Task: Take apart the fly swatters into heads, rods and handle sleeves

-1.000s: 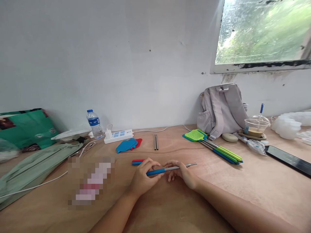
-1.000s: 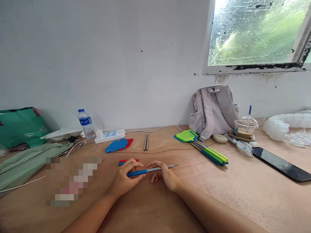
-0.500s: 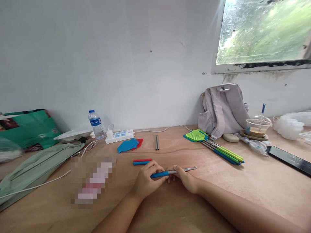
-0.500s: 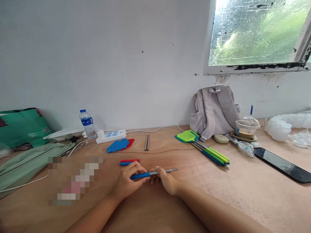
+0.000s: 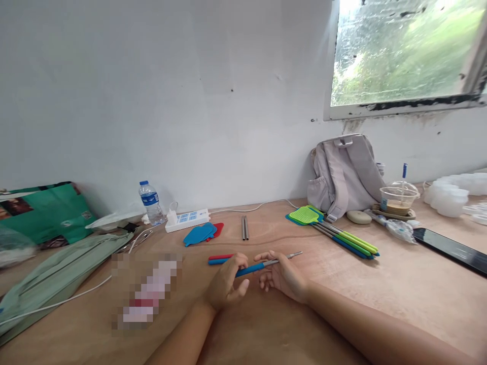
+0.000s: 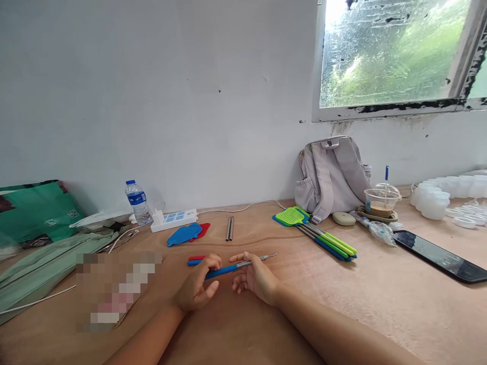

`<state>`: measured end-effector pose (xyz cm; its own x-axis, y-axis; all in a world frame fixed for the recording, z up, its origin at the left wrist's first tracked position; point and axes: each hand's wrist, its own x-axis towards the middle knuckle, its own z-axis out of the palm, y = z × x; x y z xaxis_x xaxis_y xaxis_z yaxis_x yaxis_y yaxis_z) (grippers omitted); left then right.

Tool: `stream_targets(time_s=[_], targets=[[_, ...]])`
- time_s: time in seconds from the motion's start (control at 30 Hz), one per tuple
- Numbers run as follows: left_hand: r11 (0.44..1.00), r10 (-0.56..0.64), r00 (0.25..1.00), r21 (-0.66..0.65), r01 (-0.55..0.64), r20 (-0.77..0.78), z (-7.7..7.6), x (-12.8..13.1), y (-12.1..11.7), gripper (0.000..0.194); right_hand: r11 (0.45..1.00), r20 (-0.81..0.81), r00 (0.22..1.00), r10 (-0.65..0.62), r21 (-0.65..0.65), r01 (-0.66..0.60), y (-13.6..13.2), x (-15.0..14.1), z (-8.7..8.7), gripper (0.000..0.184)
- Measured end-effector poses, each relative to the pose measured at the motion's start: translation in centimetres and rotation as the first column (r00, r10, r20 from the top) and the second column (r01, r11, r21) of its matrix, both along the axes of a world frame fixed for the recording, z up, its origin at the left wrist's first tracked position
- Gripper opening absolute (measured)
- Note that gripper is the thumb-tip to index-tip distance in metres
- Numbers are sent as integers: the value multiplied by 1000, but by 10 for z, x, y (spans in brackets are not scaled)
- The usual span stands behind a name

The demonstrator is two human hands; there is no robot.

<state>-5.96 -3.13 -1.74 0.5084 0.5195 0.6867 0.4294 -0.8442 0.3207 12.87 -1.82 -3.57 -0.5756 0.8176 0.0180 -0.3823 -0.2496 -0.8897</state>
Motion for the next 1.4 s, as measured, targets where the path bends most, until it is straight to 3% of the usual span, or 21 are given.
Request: stream_targets(time_s=[0.03,0.1,0.17,0.23,0.33,0.43,0.73,0.9,1.07,1.23,1.4], targets=[[999,51,999,15,-51,11,0,-6,4,12,997,-43,999,-6,-74,3,1,1,1,36],[959,278,960,44,-280,41,-2,-21,14,13,987,-87,995,-42,-160,27,5,4,2,38],[842,534,843,47,-538,67,-4,-36,25,13,974,-99,989,-106,-211,83,9,10,2,37],[755,651,754,31,-655,83,-7,-50,38,15,945,-86,982,-171,-297,139,14,16,2,30],[658,752,657,1,-753,56,-13,-65,55,23,888,-47,973,-225,-420,185,20,21,1,19],[580,813,581,-27,-814,-32,-17,-72,70,27,871,-35,973,-230,-454,189,23,23,1,21],[458,862,462,-71,-886,-207,-31,-83,99,39,888,-24,984,-174,-436,147,23,24,2,25],[435,850,447,-106,-894,-279,-39,-92,109,43,887,-32,987,-158,-444,128,23,25,2,26],[452,829,471,-134,-882,-301,-44,-96,115,44,885,-28,988,-155,-448,126,23,26,2,29],[511,811,532,-146,-847,-243,-45,-99,118,42,891,-21,991,-135,-440,112,23,29,3,29],[621,768,632,-124,-774,-105,-41,-98,115,40,892,8,993,-121,-438,113,23,31,5,27]])
